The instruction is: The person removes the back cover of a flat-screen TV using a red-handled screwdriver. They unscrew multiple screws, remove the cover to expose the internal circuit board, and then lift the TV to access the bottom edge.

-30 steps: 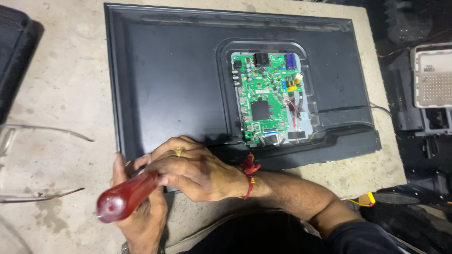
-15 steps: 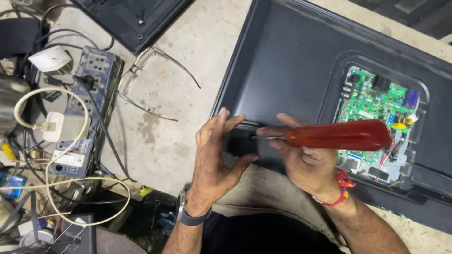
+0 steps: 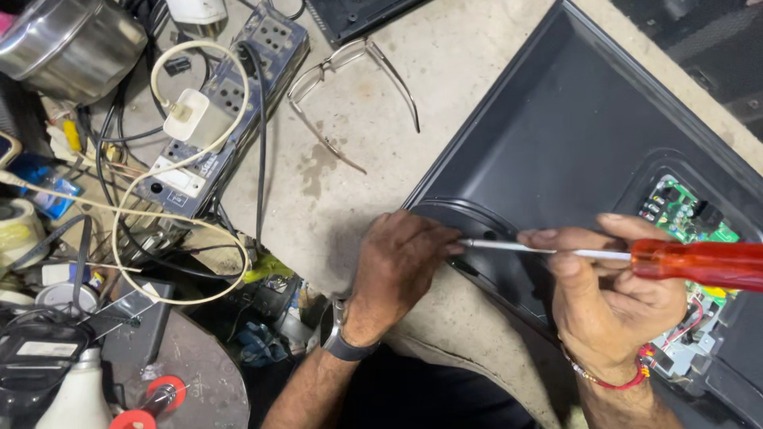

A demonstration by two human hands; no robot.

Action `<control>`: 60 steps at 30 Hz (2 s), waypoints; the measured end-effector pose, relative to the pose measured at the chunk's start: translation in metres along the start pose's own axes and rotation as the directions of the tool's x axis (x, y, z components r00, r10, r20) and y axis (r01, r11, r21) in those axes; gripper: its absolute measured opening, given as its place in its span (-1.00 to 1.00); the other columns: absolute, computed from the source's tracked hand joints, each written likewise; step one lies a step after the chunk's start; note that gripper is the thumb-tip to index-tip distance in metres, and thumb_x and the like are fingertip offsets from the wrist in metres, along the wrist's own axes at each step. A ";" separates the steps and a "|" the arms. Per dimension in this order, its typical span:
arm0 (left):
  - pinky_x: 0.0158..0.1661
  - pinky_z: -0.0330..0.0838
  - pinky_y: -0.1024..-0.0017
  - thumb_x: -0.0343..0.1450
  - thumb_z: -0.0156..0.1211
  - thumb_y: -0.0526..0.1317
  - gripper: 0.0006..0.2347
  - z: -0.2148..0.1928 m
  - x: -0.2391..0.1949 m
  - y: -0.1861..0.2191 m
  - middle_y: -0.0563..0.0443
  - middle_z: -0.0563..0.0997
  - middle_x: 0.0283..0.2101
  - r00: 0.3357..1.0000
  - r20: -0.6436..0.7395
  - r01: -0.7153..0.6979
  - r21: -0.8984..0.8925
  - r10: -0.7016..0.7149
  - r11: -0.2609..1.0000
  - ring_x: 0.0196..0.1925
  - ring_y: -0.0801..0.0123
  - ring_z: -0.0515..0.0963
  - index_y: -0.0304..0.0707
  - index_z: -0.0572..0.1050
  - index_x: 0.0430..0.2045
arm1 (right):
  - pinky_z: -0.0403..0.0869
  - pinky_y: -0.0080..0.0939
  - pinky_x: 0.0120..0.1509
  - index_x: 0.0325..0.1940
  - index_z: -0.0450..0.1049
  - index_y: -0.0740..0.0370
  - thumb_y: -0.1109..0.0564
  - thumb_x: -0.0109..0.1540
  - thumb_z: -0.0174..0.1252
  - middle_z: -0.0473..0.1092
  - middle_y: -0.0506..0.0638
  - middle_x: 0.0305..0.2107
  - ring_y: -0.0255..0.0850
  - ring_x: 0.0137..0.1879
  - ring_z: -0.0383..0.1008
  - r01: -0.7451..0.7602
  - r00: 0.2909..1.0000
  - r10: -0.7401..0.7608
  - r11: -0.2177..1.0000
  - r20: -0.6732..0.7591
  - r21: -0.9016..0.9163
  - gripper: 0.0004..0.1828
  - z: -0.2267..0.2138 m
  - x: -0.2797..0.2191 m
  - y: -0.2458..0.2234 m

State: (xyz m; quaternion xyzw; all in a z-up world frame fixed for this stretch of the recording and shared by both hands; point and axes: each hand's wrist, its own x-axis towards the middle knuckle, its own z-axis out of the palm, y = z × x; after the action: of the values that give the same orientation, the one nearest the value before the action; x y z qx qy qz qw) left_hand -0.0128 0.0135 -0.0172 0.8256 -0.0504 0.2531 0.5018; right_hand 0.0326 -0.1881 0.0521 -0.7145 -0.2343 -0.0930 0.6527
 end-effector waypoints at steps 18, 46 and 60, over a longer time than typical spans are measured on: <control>-0.28 0.47 0.57 0.48 0.26 -0.28 -0.87 -0.017 -0.034 -0.050 0.09 0.68 -0.31 0.725 0.022 0.506 -0.695 -0.689 0.510 -0.33 0.58 0.56 -0.38 0.62 -0.20 | 0.62 0.02 0.32 0.12 0.25 0.32 0.45 0.37 0.09 0.54 0.24 -0.10 0.01 0.14 0.61 -0.167 0.909 0.182 0.983 0.376 -0.072 -0.72 0.035 0.004 0.063; -0.29 0.37 0.42 0.37 0.34 -0.46 -0.77 0.004 -0.013 -0.025 0.05 0.70 -0.24 1.000 0.006 -0.003 -0.018 0.003 1.000 -0.29 0.39 0.45 -0.32 0.62 -0.11 | 0.47 -0.18 -0.01 -0.07 0.43 0.38 0.03 0.03 0.52 0.44 0.07 -0.21 -0.15 -0.11 0.48 -0.038 0.861 -0.066 0.981 0.505 0.193 -0.44 0.078 0.072 -0.034; -0.26 0.42 0.36 0.31 0.41 -0.48 -0.72 -0.010 -0.001 -0.021 0.03 0.67 -0.26 0.999 -0.015 0.047 -0.068 -0.048 0.997 -0.31 0.29 0.48 -0.29 0.59 -0.13 | 0.58 -0.23 0.21 0.18 0.35 0.30 0.29 0.21 0.27 0.56 -0.03 -0.13 -0.23 0.05 0.60 -0.155 0.875 0.172 0.985 0.453 -0.075 -0.54 0.051 0.024 0.040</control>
State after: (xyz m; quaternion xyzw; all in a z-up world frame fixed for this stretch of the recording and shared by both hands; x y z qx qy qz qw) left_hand -0.0102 0.0319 -0.0308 0.8071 -0.0353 0.2460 0.5356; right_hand 0.0630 -0.1346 0.0201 -0.7451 -0.3187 0.1292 0.5714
